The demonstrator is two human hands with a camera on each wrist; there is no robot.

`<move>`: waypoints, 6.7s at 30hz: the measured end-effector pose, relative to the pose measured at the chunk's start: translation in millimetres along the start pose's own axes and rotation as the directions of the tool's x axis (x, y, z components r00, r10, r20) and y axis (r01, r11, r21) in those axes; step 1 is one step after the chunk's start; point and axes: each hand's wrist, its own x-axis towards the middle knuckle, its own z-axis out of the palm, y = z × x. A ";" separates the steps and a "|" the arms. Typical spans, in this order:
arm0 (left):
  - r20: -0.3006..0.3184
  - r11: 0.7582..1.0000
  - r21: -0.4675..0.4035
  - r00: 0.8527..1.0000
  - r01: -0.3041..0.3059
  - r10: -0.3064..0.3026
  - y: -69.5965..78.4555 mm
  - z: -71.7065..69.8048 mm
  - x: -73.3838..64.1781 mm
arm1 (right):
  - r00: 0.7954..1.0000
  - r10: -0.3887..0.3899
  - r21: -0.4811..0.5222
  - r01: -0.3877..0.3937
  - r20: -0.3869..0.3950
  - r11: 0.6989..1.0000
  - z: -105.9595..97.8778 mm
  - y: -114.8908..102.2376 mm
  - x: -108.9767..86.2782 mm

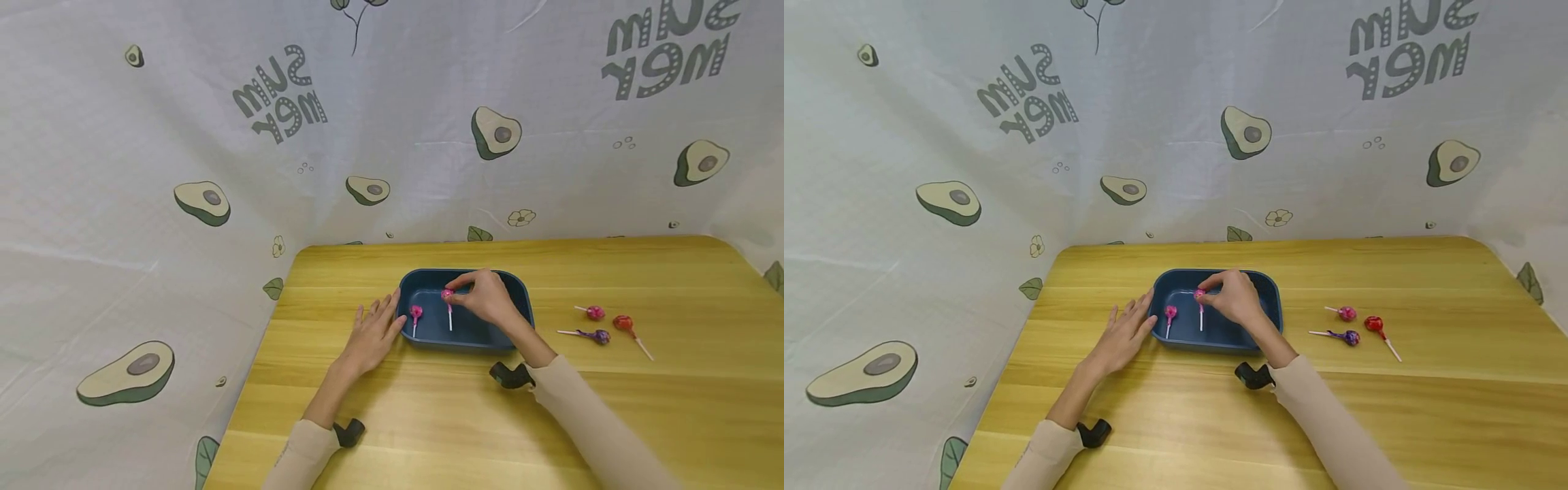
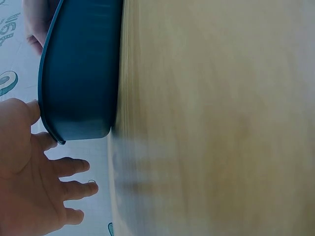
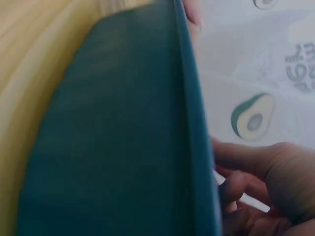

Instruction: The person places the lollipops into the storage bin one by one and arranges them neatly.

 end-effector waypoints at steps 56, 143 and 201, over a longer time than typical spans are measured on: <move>0.013 1.000 0.013 1.000 0.004 -0.004 5.8 0.0 2.1 | 0.990 0.137 -0.073 -0.134 0.046 0.988 38.3 -4.5 3.1; -0.010 1.000 0.003 1.000 -0.001 0.001 1.9 2.7 0.6 | 0.925 0.280 -0.222 -0.339 -0.258 0.914 -112.9 148.9 -93.3; -0.012 1.000 0.010 1.000 0.014 -0.014 0.6 2.5 0.4 | 0.940 0.196 0.057 -0.188 -0.279 0.981 -105.3 84.3 -62.1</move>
